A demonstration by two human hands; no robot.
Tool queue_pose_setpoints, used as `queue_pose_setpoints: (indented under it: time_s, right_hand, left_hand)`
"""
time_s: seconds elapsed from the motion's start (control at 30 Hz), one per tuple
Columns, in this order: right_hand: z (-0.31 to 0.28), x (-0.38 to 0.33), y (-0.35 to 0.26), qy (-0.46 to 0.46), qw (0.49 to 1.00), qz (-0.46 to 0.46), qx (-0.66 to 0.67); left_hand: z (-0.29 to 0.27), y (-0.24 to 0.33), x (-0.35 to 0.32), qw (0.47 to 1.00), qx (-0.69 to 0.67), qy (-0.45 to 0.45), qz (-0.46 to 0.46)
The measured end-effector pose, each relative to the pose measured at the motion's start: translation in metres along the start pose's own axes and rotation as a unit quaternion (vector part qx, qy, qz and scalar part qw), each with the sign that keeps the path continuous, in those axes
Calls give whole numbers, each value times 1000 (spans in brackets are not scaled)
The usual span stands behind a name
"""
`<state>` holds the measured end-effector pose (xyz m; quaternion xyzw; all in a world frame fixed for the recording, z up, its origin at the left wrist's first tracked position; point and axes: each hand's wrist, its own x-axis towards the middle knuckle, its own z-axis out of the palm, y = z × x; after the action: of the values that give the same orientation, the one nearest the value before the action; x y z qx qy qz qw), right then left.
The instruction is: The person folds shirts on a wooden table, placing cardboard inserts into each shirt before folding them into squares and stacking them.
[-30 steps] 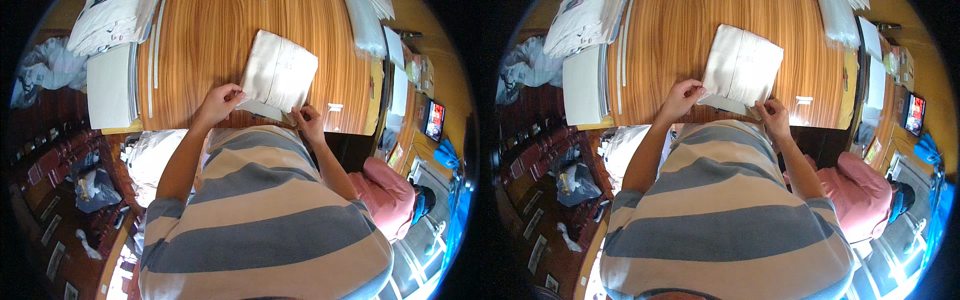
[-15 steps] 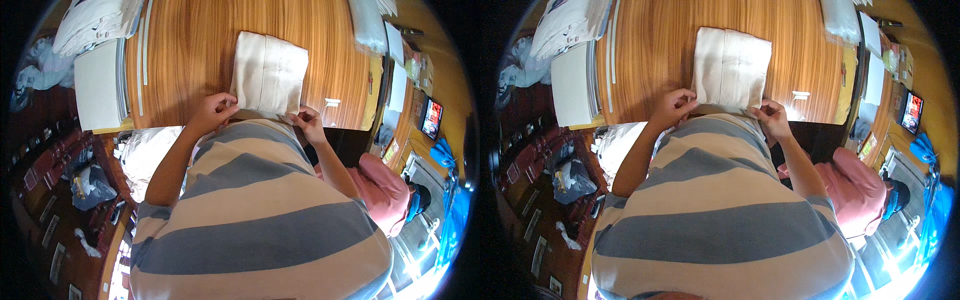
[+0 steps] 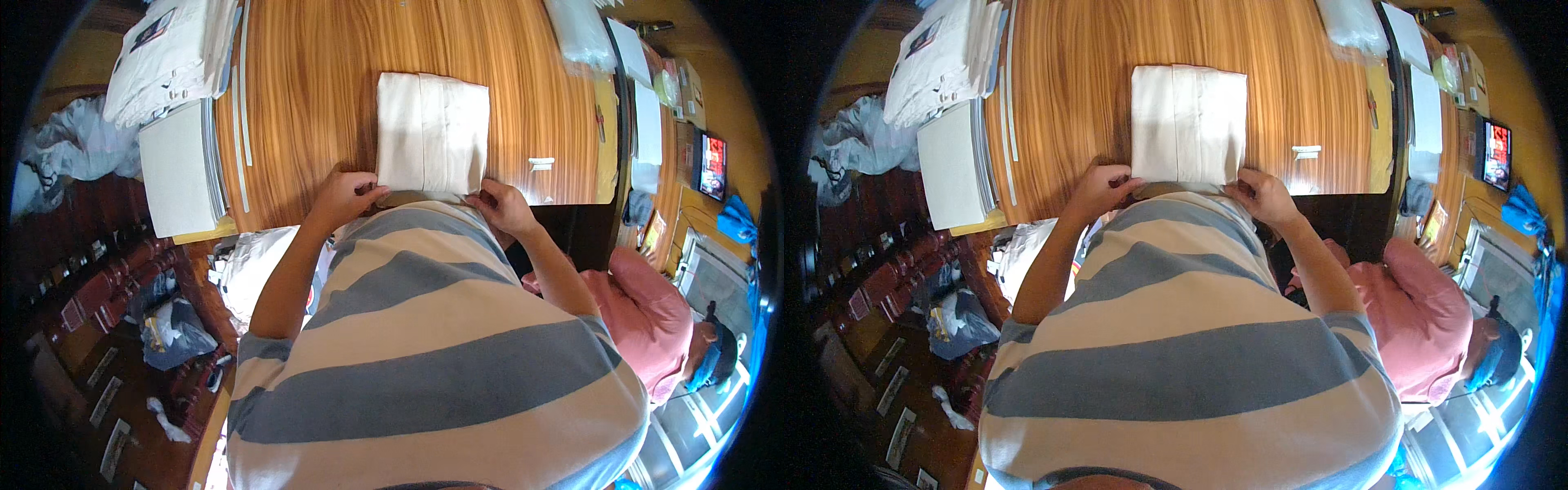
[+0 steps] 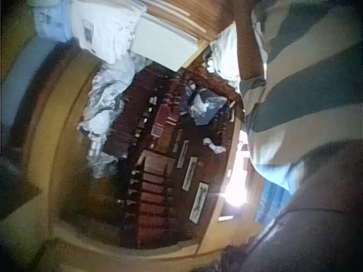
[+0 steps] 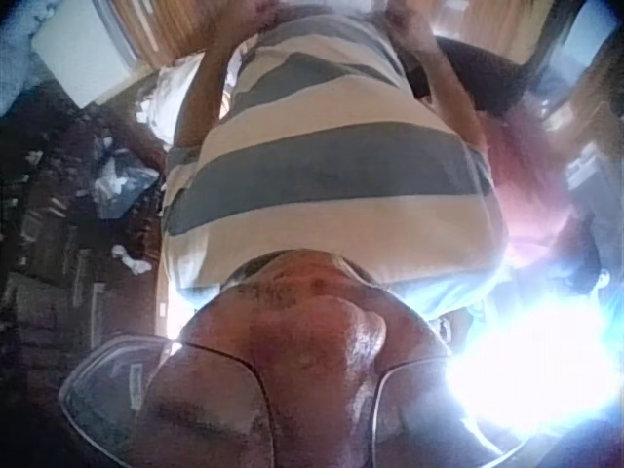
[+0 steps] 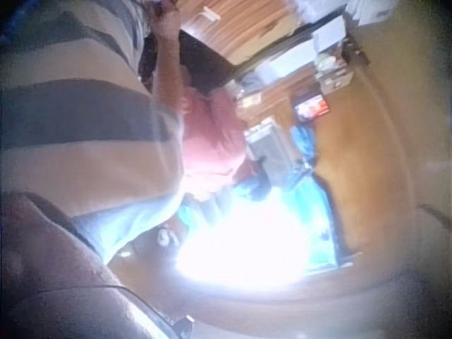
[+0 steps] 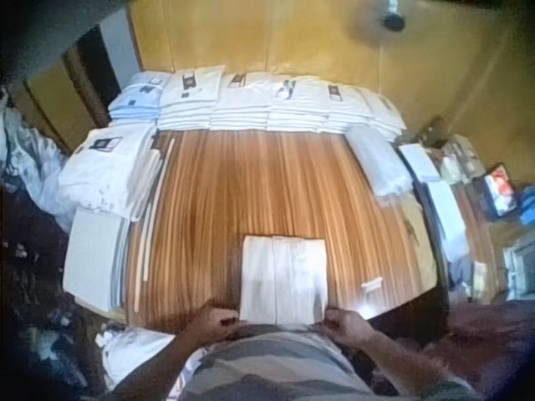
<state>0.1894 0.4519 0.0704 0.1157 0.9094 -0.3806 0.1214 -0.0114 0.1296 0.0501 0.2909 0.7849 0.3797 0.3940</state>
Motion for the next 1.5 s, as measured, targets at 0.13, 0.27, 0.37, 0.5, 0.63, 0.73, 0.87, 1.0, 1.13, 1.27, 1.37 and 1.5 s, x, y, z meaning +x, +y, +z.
queue_pose_setpoints:
  time_s: [0.13, 0.27, 0.37, 0.5, 0.63, 0.73, 0.87, 1.0, 1.13, 1.27, 1.37, 1.5]
  right_hand:
    - [-1, 0, -6, 79, 995, -57, -38]
    - [13, -11, 22, 103, 986, -104, -78]
    - [19, -20, 22, 108, 986, -128, -26]
    - [11, -20, 17, 96, 990, -100, -9]
    - [7, -8, 24, 91, 984, -142, -60]
    - [16, -20, 32, 90, 990, -108, -32]
    - [21, -33, 24, 69, 996, -64, -7]
    - [13, -33, 11, 44, 998, -46, -11]
    - [5, -35, 1, 9, 999, 31, 40]
    - [-6, -26, -16, 123, 992, 0, -24]
    - [2, 27, -53, 284, 946, -110, -110]
    - [54, 59, -52, 190, 949, -147, -205]
  left_hand:
    - [2, 3, 1, 993, 88, 13, 74]
    - [10, -6, -6, 992, 109, 34, 53]
    - [14, -9, -13, 999, 33, -6, -30]
    - [9, 0, -23, 974, 191, 57, 110]
    - [2, 0, -20, 959, 235, 64, 146]
    - [6, -7, -22, 966, 202, 65, 149]
    - [11, -8, -28, 991, 119, 27, 61]
    - [12, -8, -25, 994, 16, -50, -94]
    - [3, 8, -24, 993, 38, -24, -112]
    - [3, 36, -10, 955, 236, 182, 14]
    - [19, 67, 28, 907, 299, 188, 228]
    - [44, 43, 50, 900, 329, 111, 262]
